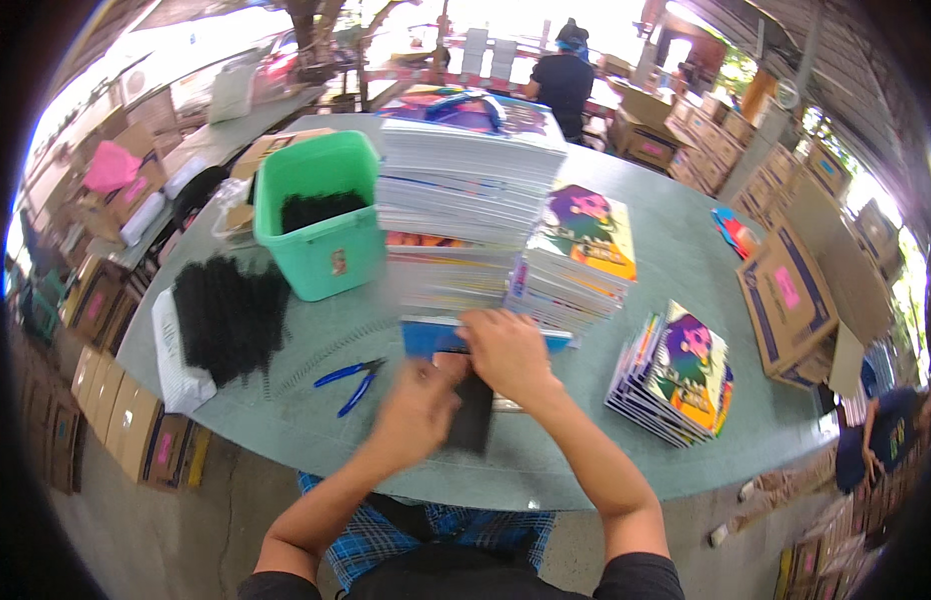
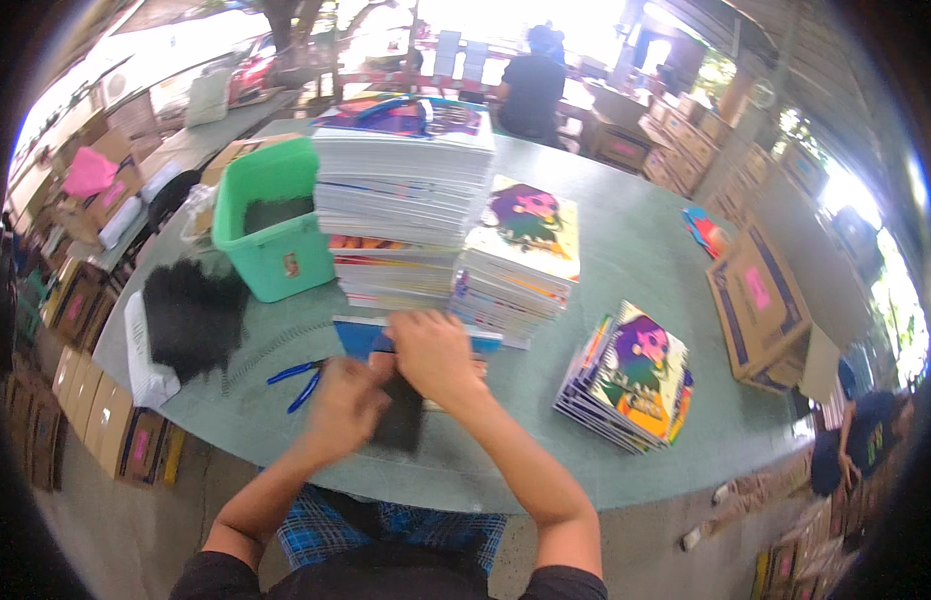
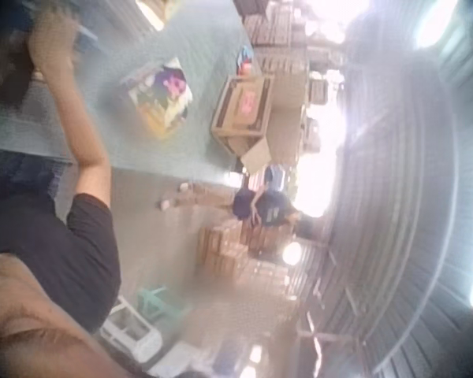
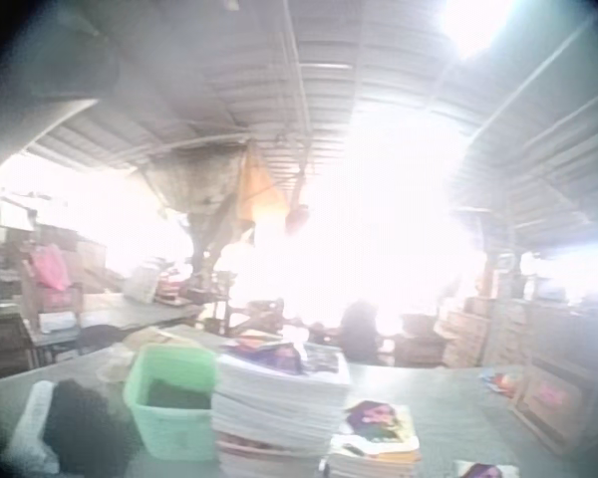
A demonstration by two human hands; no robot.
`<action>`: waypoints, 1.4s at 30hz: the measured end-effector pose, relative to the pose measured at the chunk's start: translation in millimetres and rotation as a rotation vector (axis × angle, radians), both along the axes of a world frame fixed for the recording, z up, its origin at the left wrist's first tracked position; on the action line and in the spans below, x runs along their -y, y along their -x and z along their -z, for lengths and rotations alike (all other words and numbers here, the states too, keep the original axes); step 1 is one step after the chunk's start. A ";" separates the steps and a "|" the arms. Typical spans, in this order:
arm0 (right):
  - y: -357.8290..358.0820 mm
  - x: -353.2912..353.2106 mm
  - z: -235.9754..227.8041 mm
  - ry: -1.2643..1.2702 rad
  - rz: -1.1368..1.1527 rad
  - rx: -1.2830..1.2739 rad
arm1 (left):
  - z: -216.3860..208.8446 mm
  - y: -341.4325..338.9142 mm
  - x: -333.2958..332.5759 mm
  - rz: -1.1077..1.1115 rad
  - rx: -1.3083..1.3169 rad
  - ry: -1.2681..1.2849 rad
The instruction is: The person binds notebooks by threading a spiral wire through the holes of a paper stack and using a pair of pliers to cut and secure the wire ends.
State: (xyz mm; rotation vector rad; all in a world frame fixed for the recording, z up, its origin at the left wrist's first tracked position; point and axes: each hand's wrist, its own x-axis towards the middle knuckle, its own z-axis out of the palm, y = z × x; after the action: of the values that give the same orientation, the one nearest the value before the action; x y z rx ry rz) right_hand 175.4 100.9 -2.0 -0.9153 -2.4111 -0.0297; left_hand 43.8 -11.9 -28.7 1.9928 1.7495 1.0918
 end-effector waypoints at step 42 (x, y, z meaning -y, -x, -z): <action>-610.4 69.5 23.8 0.438 1.891 -0.639 | 71.7 47.4 21.1 0.054 0.170 0.305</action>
State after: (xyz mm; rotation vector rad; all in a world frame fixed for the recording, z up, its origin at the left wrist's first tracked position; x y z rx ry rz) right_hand 785.9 31.4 -25.7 -2.4801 -0.3364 0.0800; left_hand -3.6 -33.0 -100.4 1.7021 1.6519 0.8871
